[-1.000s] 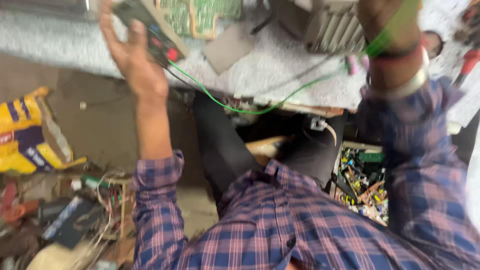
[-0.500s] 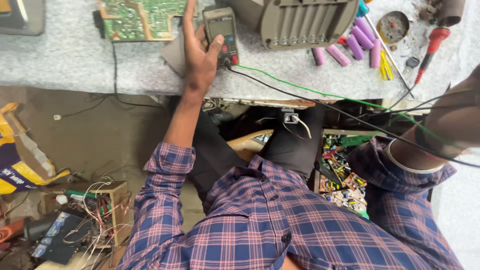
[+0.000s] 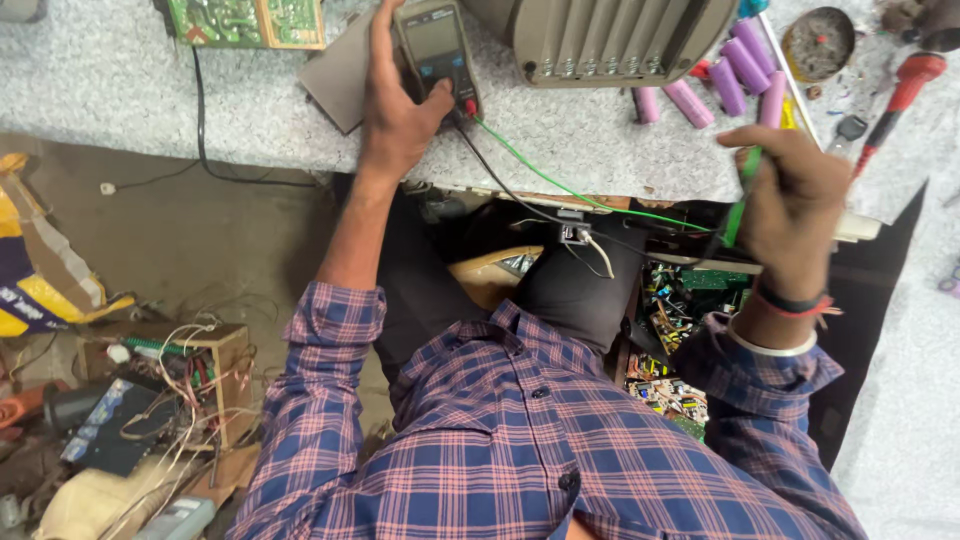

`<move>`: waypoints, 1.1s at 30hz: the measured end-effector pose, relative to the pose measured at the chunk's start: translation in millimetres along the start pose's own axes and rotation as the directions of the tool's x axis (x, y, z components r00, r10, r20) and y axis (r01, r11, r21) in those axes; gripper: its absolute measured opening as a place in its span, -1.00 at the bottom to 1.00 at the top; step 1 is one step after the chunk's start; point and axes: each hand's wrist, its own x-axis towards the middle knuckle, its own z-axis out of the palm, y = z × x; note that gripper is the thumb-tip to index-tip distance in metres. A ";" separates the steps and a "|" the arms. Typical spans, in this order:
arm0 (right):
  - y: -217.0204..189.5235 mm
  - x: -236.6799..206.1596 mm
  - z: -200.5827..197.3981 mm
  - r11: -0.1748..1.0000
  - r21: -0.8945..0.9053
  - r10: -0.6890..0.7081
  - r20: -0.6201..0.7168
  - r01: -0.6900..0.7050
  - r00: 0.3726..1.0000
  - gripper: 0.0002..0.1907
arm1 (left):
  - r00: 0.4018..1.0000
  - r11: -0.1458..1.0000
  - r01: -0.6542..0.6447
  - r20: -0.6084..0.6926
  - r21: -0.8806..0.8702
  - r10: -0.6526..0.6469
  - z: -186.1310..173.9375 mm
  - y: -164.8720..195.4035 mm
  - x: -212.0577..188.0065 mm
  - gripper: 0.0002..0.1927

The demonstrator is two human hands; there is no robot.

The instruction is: The person works on a circuit board, then uses a multimeter to test several cylindrical capacitors. They then use a screwdriver to remove screws from a small fan housing and open it.

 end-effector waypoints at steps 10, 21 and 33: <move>-16.8 16.8 69.2 1.000 0.018 -0.010 0.280 0.005 0.960 -0.75 | 0.995 0.977 -0.029 -0.092 0.211 0.050 12.7 -7.3 3.9 -0.19; -18.1 25.1 84.1 0.999 -0.035 -0.030 0.267 0.041 0.963 -0.76 | 0.990 0.980 -0.027 -0.129 0.198 0.053 17.8 -14.1 7.8 -0.18; -19.8 15.5 73.7 0.997 -0.056 -0.045 0.248 0.061 0.968 -0.83 | 0.995 0.993 -0.063 -0.065 0.097 0.069 7.2 -13.0 -0.5 -0.23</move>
